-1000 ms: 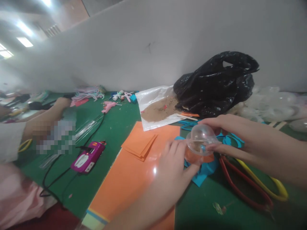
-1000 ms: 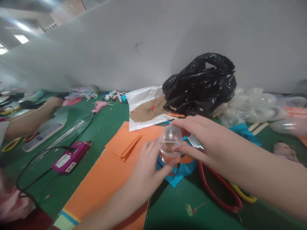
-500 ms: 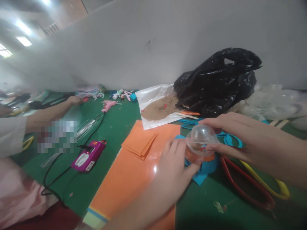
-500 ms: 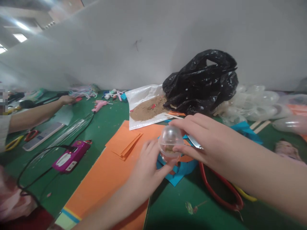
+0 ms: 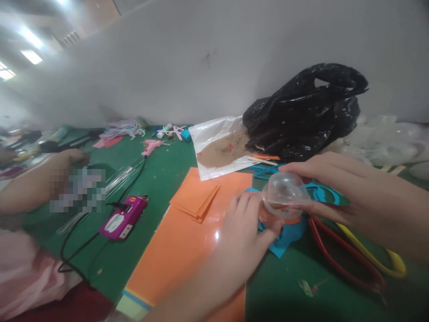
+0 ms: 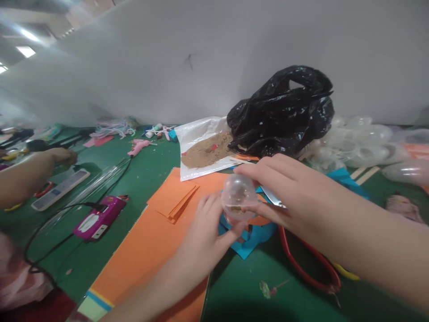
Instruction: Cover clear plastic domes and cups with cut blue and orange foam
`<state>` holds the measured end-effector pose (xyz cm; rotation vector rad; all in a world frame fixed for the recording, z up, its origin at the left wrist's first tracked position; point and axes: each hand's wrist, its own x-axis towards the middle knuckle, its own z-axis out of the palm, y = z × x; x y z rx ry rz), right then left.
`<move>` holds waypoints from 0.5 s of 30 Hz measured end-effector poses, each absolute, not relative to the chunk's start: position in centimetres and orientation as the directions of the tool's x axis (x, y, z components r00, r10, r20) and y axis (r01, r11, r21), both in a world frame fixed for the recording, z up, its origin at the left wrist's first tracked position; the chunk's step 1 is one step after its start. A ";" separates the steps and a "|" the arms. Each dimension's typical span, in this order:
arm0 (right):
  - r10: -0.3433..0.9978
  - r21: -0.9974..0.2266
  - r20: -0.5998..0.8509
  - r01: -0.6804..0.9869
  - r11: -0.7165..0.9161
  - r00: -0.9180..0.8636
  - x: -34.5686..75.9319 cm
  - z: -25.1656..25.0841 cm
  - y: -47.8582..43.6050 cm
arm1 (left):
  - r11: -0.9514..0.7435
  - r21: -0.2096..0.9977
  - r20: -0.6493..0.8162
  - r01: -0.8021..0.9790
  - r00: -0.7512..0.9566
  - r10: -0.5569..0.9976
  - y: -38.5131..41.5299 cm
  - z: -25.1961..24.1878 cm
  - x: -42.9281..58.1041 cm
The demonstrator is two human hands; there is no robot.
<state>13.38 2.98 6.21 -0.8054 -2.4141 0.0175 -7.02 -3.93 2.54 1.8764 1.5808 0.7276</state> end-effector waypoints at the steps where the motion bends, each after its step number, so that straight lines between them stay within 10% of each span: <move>1: 0.530 -0.170 0.533 0.531 0.830 -0.659 13.4 6.3 3.0 | -0.136 0.725 0.046 0.675 0.150 0.988 -3.9 2.5 -7.0; 15: 0.511 -0.144 0.553 0.528 0.837 -0.659 13.7 6.7 2.8 | -0.199 0.735 0.121 0.648 0.164 0.979 -4.0 2.0 -7.1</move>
